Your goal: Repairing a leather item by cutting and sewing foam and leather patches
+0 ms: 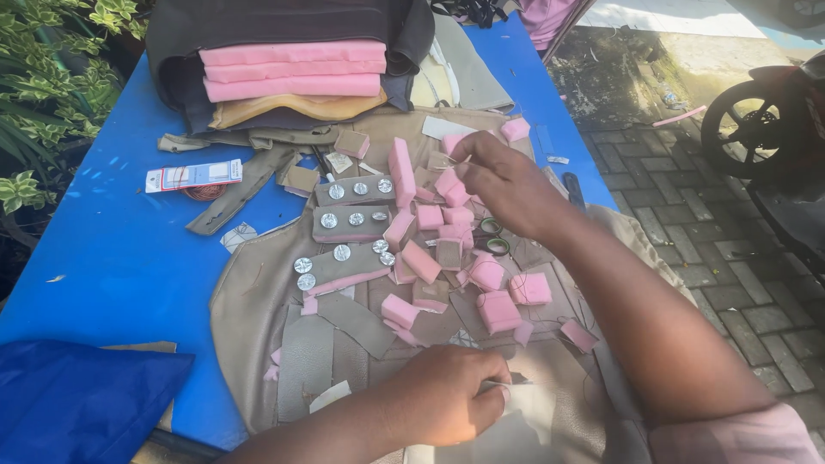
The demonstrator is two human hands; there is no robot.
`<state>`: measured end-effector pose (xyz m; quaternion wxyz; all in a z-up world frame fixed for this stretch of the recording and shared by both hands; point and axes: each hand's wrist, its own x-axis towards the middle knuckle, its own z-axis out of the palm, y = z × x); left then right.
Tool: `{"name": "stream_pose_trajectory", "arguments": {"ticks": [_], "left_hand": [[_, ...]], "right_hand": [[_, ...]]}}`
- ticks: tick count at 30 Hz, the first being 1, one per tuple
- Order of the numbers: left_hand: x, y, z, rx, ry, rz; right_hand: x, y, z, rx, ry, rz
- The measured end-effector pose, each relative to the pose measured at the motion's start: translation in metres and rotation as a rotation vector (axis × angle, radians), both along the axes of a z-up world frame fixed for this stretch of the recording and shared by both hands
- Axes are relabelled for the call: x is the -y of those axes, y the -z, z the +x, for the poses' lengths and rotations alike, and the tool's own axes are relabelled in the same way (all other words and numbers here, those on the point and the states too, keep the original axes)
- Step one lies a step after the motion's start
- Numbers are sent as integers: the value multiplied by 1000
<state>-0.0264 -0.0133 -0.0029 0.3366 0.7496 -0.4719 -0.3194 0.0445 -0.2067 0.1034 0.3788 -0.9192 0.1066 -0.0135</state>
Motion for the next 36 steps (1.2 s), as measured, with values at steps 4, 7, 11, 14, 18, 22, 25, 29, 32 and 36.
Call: {"name": "stream_pose_trajectory", "arguments": {"ticks": [4, 7, 11, 14, 18, 22, 25, 29, 32, 36], "left_hand": [[0, -3, 22, 8, -263, -43], [0, 2, 39, -10, -480, -293], [3, 13, 39, -103, -493, -473], [6, 15, 32, -45, -437, -535], [5, 12, 28, 74, -375, -571], [-1, -18, 20, 31, -411, -350], [-6, -30, 14, 87, -363, -62], [-13, -15, 13, 133, -369, -304], [-13, -4, 14, 44, -418, -410], [-4, -11, 5, -443, -415, -263]], "right_hand": [[49, 42, -57, 131, -97, 104], [54, 67, -96, 258, -154, 179], [49, 94, -122, 208, -130, 423], [53, 120, -123, 282, -183, 471], [51, 123, -116, 325, -257, 511], [46, 101, -123, 343, -295, 393], [37, 91, -129, 346, -342, 385], [44, 90, -135, 252, -409, 418], [58, 90, -139, 169, -313, 524], [55, 74, -143, 109, -368, 470]]}}
